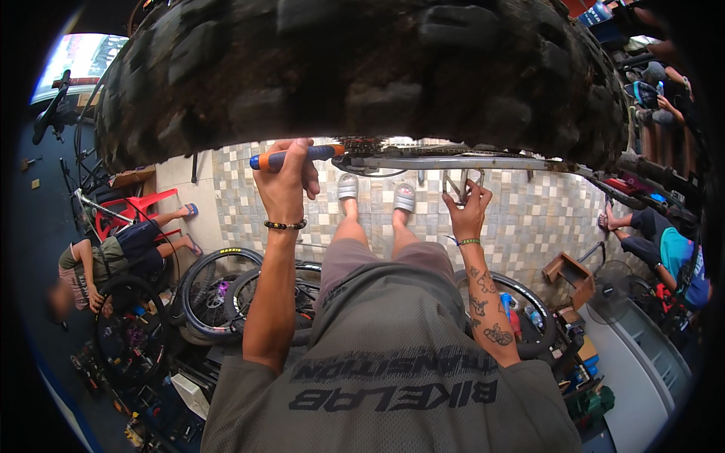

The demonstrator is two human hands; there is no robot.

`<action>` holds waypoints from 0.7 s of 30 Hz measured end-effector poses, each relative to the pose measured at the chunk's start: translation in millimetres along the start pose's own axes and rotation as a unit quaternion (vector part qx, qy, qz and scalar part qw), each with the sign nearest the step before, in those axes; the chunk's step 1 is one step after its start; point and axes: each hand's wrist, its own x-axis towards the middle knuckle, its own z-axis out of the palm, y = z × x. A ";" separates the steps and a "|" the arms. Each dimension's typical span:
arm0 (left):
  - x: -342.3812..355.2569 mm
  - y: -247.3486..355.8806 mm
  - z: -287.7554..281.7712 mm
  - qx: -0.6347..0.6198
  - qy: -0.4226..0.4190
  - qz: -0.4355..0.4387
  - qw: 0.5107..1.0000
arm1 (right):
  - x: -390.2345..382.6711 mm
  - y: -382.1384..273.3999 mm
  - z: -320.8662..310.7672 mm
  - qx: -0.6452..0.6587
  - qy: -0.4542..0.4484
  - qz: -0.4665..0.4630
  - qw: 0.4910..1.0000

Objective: The person uses a screwdriver to adjust the rear derailleur and cassette of a bicycle mounted on a repair stand. They rotate the rear wheel by hand to test the chain movement across the gears while making fine adjustments to the derailleur mechanism.

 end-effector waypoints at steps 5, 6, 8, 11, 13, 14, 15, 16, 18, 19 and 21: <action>-3.1 1.2 4.4 0.060 -0.001 0.020 0.998 | 2.4 3.4 -0.1 -0.020 -0.011 0.013 1.000; -4.1 5.4 8.9 0.066 -0.002 0.016 0.998 | 3.1 4.7 1.7 -0.014 -0.012 0.015 1.000; -6.8 14.5 16.5 0.077 -0.001 0.009 0.997 | 4.9 6.8 6.0 -0.004 -0.016 0.018 1.000; -8.7 0.7 5.9 0.087 -0.048 0.041 0.994 | 8.6 10.0 20.4 0.026 -0.006 0.025 0.999; -13.5 -18.8 -9.3 0.090 -0.041 0.050 0.994 | 13.5 19.3 35.5 -0.033 -0.075 0.067 0.994; -16.0 -24.6 -20.0 0.091 -0.035 0.055 0.994 | 17.3 25.3 44.0 -0.062 -0.110 0.084 0.988; -13.4 -28.1 -33.1 0.184 -0.055 0.117 0.974 | 13.7 60.2 61.7 -0.096 -0.098 0.005 0.991; -7.9 -33.0 -44.6 0.276 -0.066 0.185 0.941 | 9.6 97.7 77.7 -0.136 -0.076 -0.070 0.985; -2.2 -47.0 -67.9 0.214 -0.049 0.189 0.957 | 5.0 136.3 99.9 -0.248 -0.002 -0.162 0.955; -3.7 -51.2 -78.0 0.115 -0.033 0.153 0.981 | 7.6 134.3 103.0 -0.248 0.043 -0.218 0.943; -10.5 -59.8 -96.2 -0.064 0.019 0.057 0.996 | 11.4 122.7 107.4 -0.216 0.090 -0.257 0.938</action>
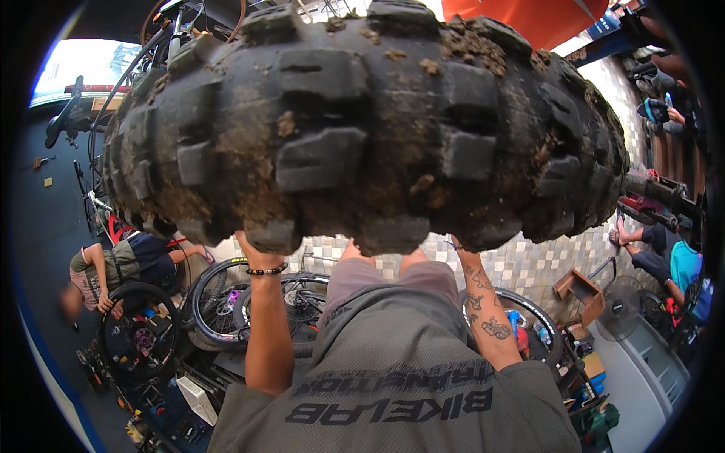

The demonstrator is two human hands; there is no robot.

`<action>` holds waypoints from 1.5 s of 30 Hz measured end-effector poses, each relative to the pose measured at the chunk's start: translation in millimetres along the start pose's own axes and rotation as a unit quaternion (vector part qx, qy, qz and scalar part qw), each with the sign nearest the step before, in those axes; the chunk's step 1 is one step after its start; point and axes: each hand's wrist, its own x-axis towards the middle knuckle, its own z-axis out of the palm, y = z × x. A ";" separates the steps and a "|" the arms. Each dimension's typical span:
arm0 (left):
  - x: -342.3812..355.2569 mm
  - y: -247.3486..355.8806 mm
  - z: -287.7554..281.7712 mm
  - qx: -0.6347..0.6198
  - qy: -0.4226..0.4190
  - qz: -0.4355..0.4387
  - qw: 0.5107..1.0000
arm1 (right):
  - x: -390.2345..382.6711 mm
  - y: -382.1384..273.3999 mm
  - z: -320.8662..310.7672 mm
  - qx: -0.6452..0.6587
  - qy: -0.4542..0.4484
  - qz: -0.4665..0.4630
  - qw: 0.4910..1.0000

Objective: The person uses a screwdriver to adjust the rear derailleur and cassette of a bicycle mounted on a repair stand. They rotate the rear wheel by hand to test the chain movement across the gears while making fine adjustments to the derailleur mechanism.

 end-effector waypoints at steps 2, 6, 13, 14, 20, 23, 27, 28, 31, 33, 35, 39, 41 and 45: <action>-12.2 5.3 -24.1 0.166 0.017 -0.001 0.986 | 17.0 -14.2 -14.2 0.097 -0.038 0.105 0.989; -51.2 -35.0 -79.3 0.192 0.109 -0.064 0.973 | 45.9 -44.3 -56.5 0.254 -0.090 0.204 0.941; -63.7 -58.8 -75.9 -0.102 -0.026 -0.011 0.994 | 24.5 -11.8 -41.6 0.179 -0.037 0.120 0.976; -61.5 -46.3 -61.9 -0.075 -0.001 -0.032 0.997 | 26.2 -13.1 -42.7 0.182 -0.023 0.103 0.978; -44.1 11.0 4.8 0.047 0.149 -0.143 0.977 | 39.2 -22.6 -59.4 0.205 -0.021 0.079 0.975; -43.7 3.4 2.4 0.031 0.137 -0.112 0.984 | 35.7 -22.2 -61.5 0.206 -0.063 0.138 0.967; -40.7 -15.1 -15.0 0.042 0.201 -0.090 0.975 | 37.0 -21.2 -59.3 0.204 -0.090 0.181 0.958; -39.6 -20.2 -19.6 0.036 0.202 -0.081 0.975 | 35.4 -20.6 -60.3 0.204 -0.096 0.188 0.956; -39.3 -20.9 -31.9 -0.056 0.189 -0.142 0.970 | 30.5 -19.6 -64.8 0.204 -0.111 0.210 0.950; -44.7 -18.3 -23.5 -0.022 0.192 -0.093 0.977 | 33.1 -19.4 -62.9 0.204 -0.116 0.217 0.948; -49.1 -24.3 -29.7 0.012 0.182 -0.057 0.982 | 36.7 -20.6 -59.7 0.204 -0.121 0.220 0.946; -49.7 -46.9 -58.4 0.059 0.151 -0.031 0.986 | 31.2 -19.2 -62.2 0.207 -0.133 0.239 0.939; -52.6 -42.9 -53.0 0.060 0.154 -0.043 0.985 | 30.3 -17.3 -61.3 0.207 -0.135 0.249 0.937; -67.9 -26.8 -42.3 0.057 0.173 -0.062 0.981 | 33.9 -17.7 -57.8 0.208 -0.147 0.251 0.934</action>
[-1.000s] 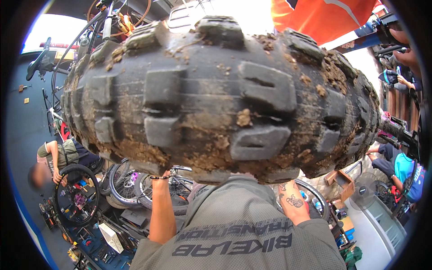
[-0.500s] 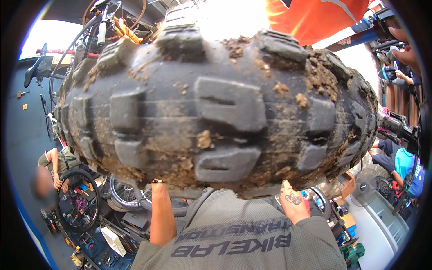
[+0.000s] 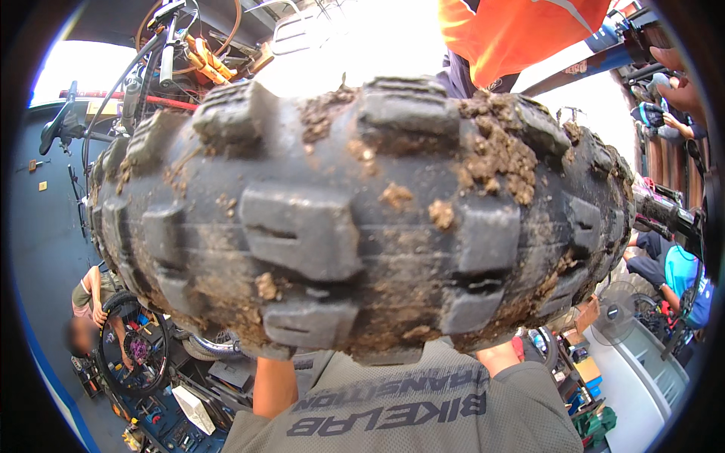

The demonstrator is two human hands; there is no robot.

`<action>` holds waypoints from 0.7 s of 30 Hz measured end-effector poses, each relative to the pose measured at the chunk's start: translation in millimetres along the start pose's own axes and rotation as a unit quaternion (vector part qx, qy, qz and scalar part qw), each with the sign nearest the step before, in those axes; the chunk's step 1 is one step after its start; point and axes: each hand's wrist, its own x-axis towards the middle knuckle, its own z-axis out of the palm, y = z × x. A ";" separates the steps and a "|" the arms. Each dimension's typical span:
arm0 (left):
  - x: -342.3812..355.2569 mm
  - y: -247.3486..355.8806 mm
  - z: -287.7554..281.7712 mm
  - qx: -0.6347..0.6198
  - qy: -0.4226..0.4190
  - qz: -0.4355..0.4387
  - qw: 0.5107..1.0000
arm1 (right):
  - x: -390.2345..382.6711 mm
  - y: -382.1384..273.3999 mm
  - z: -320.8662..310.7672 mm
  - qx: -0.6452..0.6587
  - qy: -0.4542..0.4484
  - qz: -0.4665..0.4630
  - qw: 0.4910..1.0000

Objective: The person uses a screwdriver to adjust the rear derailleur and cassette of a bicycle mounted on a repair stand. They rotate the rear wheel by hand to test the chain movement across the gears while making fine adjustments to the derailleur mechanism.

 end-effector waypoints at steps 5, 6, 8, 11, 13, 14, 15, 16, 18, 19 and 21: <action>-5.3 2.8 -1.4 0.003 -0.003 -0.008 1.000 | -4.3 3.9 -2.3 0.006 -0.002 0.014 1.000; -6.2 3.4 -3.5 0.004 -0.003 -0.009 1.000 | -5.0 3.6 -0.1 0.007 -0.003 0.016 1.000; -8.8 2.9 -6.9 0.004 -0.005 -0.009 1.000 | -5.3 5.3 0.3 0.012 -0.002 0.018 1.000; -10.5 5.4 -8.8 0.012 -0.010 -0.007 1.000 | -6.6 6.2 2.4 0.019 -0.003 0.022 1.000; -12.1 7.0 -8.0 0.011 -0.010 -0.008 1.000 | -7.8 6.6 1.5 0.019 -0.007 0.023 1.000; -12.9 9.0 -9.1 0.014 -0.010 -0.008 1.000 | -8.4 6.0 2.7 0.022 -0.009 0.025 0.999; -11.7 8.3 -7.2 0.013 -0.015 -0.010 1.000 | -8.9 6.7 0.8 0.019 -0.008 0.027 0.999; -11.1 8.7 -6.3 0.013 -0.019 -0.011 1.000 | -8.9 7.4 -0.8 0.018 -0.007 0.029 0.999; -7.9 11.3 -5.2 0.012 -0.022 -0.007 1.000 | -8.4 6.3 -0.4 0.020 -0.009 0.032 0.999; -7.4 12.6 -5.5 0.012 -0.023 -0.005 1.000 | -8.4 5.6 -0.8 0.018 -0.011 0.033 0.999; -4.5 13.8 -4.2 0.013 -0.027 0.000 1.000 | -10.0 5.4 -1.7 0.019 -0.014 0.035 0.999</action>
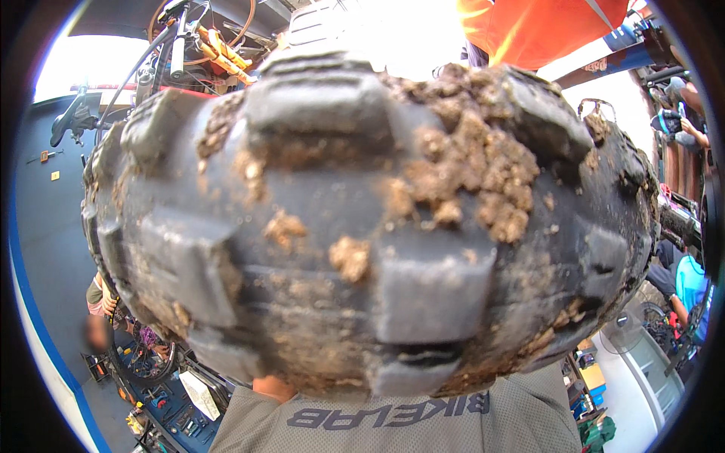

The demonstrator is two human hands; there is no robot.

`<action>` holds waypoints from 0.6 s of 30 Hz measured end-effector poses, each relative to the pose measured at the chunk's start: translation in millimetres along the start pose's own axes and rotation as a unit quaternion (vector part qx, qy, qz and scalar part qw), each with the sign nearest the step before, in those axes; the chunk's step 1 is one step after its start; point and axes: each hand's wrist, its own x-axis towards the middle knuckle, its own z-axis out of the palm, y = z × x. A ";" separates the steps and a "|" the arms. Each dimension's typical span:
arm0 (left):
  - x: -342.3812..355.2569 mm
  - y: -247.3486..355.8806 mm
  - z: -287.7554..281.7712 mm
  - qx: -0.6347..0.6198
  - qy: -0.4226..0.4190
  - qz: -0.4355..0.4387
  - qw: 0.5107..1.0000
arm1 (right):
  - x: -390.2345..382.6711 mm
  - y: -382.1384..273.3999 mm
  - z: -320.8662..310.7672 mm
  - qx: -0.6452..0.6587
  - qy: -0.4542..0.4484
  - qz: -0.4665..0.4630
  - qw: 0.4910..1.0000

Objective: The person uses a screwdriver to adjust the rear derailleur and cassette of a bicycle mounted on a repair stand. They rotate the rear wheel by hand to test the chain movement across the gears while making fine adjustments to the derailleur mechanism.

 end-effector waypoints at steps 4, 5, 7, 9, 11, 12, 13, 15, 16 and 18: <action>8.5 1.1 2.4 0.001 -0.011 0.007 1.000 | -2.7 1.8 -1.8 -0.003 -0.004 0.004 1.000; 11.7 -0.2 4.5 0.000 -0.015 0.009 1.000 | -2.8 2.3 -2.5 -0.003 -0.004 0.006 1.000; 14.6 0.0 8.7 -0.003 -0.018 0.012 1.000 | -4.7 1.9 -2.8 -0.003 -0.010 0.008 1.000; 17.0 1.4 12.7 -0.003 -0.022 0.015 1.000 | -7.7 1.4 -3.3 -0.004 -0.017 0.011 1.000; 14.4 2.5 19.5 -0.004 -0.028 0.013 1.000 | -8.8 0.9 -2.8 -0.006 -0.019 0.015 1.000; 13.4 1.9 22.7 -0.006 -0.031 0.012 0.999 | -9.3 1.4 -4.2 -0.008 -0.020 0.017 1.000; 12.5 2.2 27.1 -0.013 -0.034 0.011 0.999 | -10.1 1.6 -4.7 -0.010 -0.024 0.019 0.999; 6.8 4.9 30.9 -0.017 -0.039 0.012 0.999 | -11.2 1.2 -5.4 -0.012 -0.033 0.022 0.999; 6.6 6.5 34.3 -0.018 -0.044 0.015 0.999 | -12.5 1.7 -5.1 -0.012 -0.037 0.027 0.999; 5.0 11.5 39.9 -0.018 -0.054 0.018 0.998 | -14.6 3.6 -4.8 -0.012 -0.044 0.034 0.998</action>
